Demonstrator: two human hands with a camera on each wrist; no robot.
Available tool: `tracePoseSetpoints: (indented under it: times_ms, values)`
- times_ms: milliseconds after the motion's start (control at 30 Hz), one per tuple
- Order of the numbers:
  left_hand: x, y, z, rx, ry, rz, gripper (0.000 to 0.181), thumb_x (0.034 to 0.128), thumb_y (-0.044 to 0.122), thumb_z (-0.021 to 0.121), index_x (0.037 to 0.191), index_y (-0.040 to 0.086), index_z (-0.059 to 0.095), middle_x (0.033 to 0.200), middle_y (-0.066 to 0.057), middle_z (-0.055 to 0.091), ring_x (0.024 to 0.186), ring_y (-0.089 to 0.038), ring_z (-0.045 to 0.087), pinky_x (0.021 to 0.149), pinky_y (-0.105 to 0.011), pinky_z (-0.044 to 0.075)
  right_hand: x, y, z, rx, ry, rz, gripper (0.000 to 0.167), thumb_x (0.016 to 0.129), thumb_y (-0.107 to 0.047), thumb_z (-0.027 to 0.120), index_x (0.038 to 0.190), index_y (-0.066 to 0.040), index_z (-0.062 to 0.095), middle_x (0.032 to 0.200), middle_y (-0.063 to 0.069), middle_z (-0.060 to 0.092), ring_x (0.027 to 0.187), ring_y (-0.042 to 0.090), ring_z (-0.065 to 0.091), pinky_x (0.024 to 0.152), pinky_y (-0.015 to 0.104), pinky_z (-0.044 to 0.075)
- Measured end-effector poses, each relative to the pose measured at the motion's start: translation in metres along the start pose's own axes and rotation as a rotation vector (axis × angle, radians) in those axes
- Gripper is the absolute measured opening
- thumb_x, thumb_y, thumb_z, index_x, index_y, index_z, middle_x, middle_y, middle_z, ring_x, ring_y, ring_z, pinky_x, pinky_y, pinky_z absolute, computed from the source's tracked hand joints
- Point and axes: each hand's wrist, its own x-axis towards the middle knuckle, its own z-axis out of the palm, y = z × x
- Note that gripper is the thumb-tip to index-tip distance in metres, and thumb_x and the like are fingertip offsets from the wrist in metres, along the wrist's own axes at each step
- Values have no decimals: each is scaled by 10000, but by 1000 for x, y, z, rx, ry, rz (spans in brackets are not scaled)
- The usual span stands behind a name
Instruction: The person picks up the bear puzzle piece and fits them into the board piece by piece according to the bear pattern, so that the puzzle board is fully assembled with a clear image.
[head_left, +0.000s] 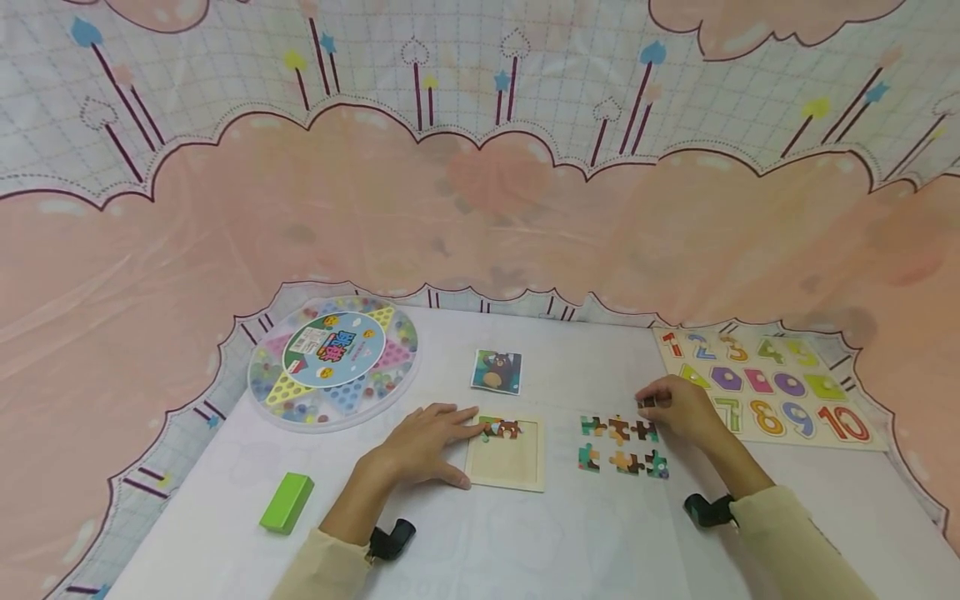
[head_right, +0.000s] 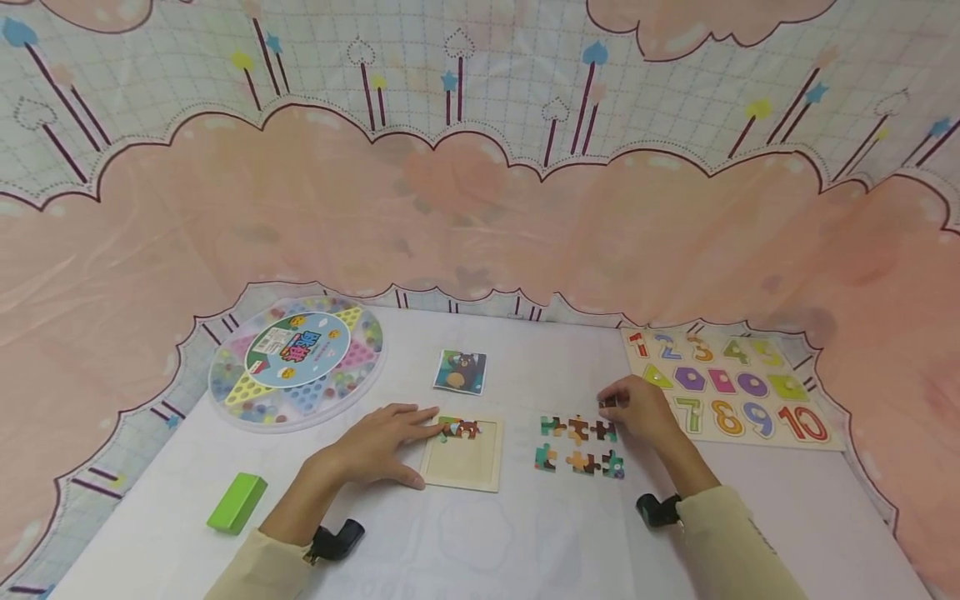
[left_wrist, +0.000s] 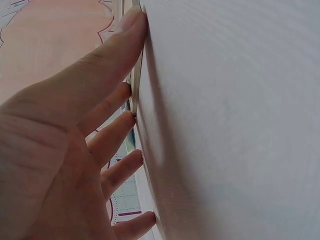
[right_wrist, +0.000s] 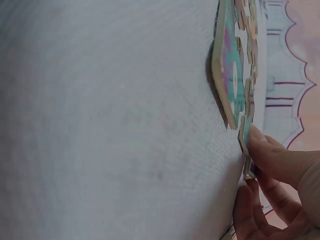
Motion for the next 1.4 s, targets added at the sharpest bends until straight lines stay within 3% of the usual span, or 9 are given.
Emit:
tracePoseSetpoints:
  times_ms: [267,467,700,833,933,1067,1400]
  values:
    - [0,-1,1,8,-4,-4,835,728,441,886,1476,278,554,1639,46,425,1535,-337,343,1236,-677,243,-1,-6,-1,-59,2,-20,163,899,-85,758,1058,-65,787,1167,176,658,1074,355,627,949,521,563]
    - [0,1,0,5,-7,1,835,734,436,884,1481,274,548,1643,36,418,1538,-340,337,1240,-676,235,-1,-8,-3,-93,-5,-20,140,890,-121,775,1014,-62,802,1162,171,676,1031,316,636,900,475,586]
    - [-2,4,-1,-12,-10,-25,830,735,423,888,1480,287,548,1644,46,416,1548,-335,321,1256,-665,212,-2,-14,-5,-52,5,-10,343,888,-172,788,1194,-24,739,1252,218,684,1063,341,656,864,431,612]
    - [-3,4,-1,-8,-8,-27,827,736,424,887,1478,280,552,1642,41,421,1545,-338,327,1256,-661,219,-4,-22,2,-9,29,4,374,892,-186,789,1233,-45,725,1245,223,694,978,291,675,750,330,609]
    - [-3,4,-1,-1,-9,-24,825,738,422,886,1478,276,553,1642,35,421,1543,-339,331,1255,-659,224,-6,-30,8,21,42,-4,375,891,-201,790,1236,-70,730,1222,215,714,869,225,664,636,262,542]
    - [-2,4,-2,4,-12,-23,828,737,418,887,1480,284,549,1644,42,415,1544,-338,328,1254,-662,220,-7,-42,16,46,43,-41,368,888,-215,791,1227,-82,740,1209,200,723,799,179,644,579,239,500]
    - [0,3,-2,-7,-15,-22,825,737,427,885,1479,295,549,1643,56,416,1545,-335,326,1252,-666,217,-10,-75,42,113,39,-200,288,825,-144,840,1097,-67,787,1147,116,734,829,151,690,567,173,532]
